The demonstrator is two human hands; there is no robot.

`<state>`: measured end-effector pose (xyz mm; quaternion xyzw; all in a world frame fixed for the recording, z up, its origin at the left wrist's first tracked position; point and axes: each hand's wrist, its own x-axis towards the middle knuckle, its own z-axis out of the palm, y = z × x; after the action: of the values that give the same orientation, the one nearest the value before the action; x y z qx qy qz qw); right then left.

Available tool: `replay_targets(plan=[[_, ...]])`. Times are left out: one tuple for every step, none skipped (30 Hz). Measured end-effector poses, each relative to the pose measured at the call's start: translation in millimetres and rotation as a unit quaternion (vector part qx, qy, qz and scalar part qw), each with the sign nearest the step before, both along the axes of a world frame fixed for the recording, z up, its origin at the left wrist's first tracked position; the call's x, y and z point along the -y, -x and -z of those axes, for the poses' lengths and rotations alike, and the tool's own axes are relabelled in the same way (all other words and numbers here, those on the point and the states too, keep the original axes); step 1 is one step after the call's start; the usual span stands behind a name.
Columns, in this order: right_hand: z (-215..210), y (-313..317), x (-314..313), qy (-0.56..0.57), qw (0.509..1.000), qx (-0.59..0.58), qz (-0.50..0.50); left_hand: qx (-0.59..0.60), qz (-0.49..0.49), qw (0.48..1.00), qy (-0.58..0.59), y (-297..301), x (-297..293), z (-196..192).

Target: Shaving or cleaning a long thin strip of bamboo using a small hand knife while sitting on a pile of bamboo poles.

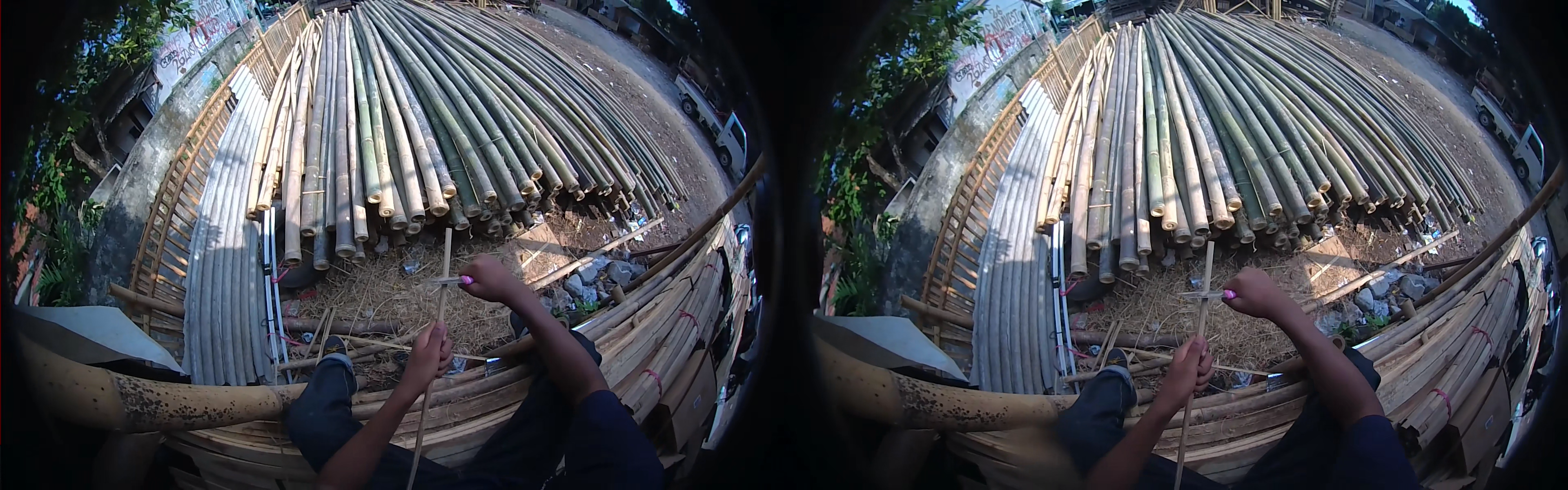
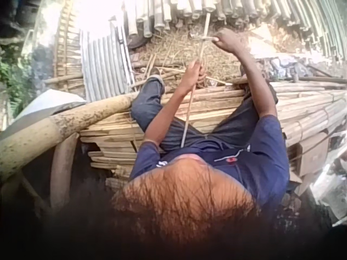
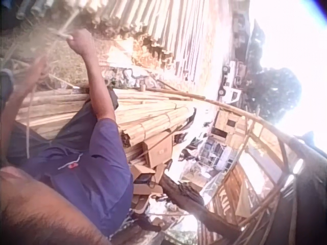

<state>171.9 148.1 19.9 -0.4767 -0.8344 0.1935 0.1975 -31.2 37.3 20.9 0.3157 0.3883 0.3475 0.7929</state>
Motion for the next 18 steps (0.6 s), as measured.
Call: replay_targets(plan=[[-2.7, 8.4, 2.9, -0.003, 0.998, 0.026, -0.053, -0.006, 0.001, 1.0, -0.001, -3.3, 1.4, 0.9], [-2.6, 8.8, 1.9, -0.003, 0.998, 0.025, -0.052, -0.045, -0.01, 0.998, -0.052, -7.5, 4.0, 3.0], [-1.8, 8.2, 0.7, -0.03, 0.998, 0.04, -0.031, -0.046, -0.008, 0.998, -0.051, -8.1, 6.2, 4.8], [-0.6, 6.5, -0.8, -0.057, 0.997, 0.054, -0.009, -0.15, -0.018, 0.979, -0.137, -9.1, 8.9, 6.3], [3.7, -0.7, -7.3, -0.087, 0.993, 0.016, 0.081, -0.25, -0.024, 0.943, -0.219, -11.5, 13.2, 4.7], [-3.7, -16.5, -20.6, -0.08, 0.979, 0.028, 0.183, -0.25, -0.019, 0.943, -0.219, -15.1, 22.0, 2.3], [-8.4, -28.9, -28.1, -0.04, 0.946, 0.059, 0.317, -0.266, 0.013, 0.93, -0.256, -21.3, 33.5, 0.0], [-1.0, -51.2, -35.4, -0.01, 0.925, 0.084, 0.369, -0.278, 0.045, 0.913, -0.295, -27.3, 39.8, -1.0], [4.7, -66.0, -37.6, -0.008, 0.917, 0.068, 0.392, -0.278, 0.049, 0.913, -0.296, -30.9, 41.6, 0.2], [17.7, -81.1, -40.9, -0.029, 0.925, -0.008, 0.378, -0.207, 0.067, 0.95, -0.223, -33.9, 44.0, 0.5], [16.8, -83.9, -43.4, -0.052, 0.928, -0.083, 0.359, -0.135, 0.081, 0.977, -0.147, -36.4, 43.2, 0.1], [17.5, -83.9, -42.0, -0.053, 0.928, -0.082, 0.358, -0.134, 0.081, 0.977, -0.148, -32.8, 37.7, -0.1], [19.9, -81.2, -37.3, 0.104, 0.902, -0.277, 0.315, -0.082, 0.064, 0.992, -0.076, -24.3, 27.4, -0.3], [15.4, -66.5, -32.1, 0.26, 0.817, -0.453, 0.244, -0.031, 0.04, 0.999, -0.002, -16.5, 17.8, 0.5], [4.8, -42.8, -20.8, 0.313, 0.777, -0.504, 0.209, -0.031, 0.03, 0.999, -0.002, -11.9, 10.7, 3.6], [-1.3, -30.7, -13.8, 0.371, 0.753, -0.52, 0.156, -0.002, 0.016, 1.0, -0.002, -9.6, 4.6, 6.5], [-2.0, -19.8, -5.3, 0.396, 0.747, -0.524, 0.101, 0.027, 0.003, 1.0, -0.003, -8.1, -0.8, 8.7], [-4.2, -4.9, 3.8, 0.421, 0.749, -0.505, 0.085, 0.01, 0.0, 1.0, 0.008, -5.9, -5.5, 10.1]])
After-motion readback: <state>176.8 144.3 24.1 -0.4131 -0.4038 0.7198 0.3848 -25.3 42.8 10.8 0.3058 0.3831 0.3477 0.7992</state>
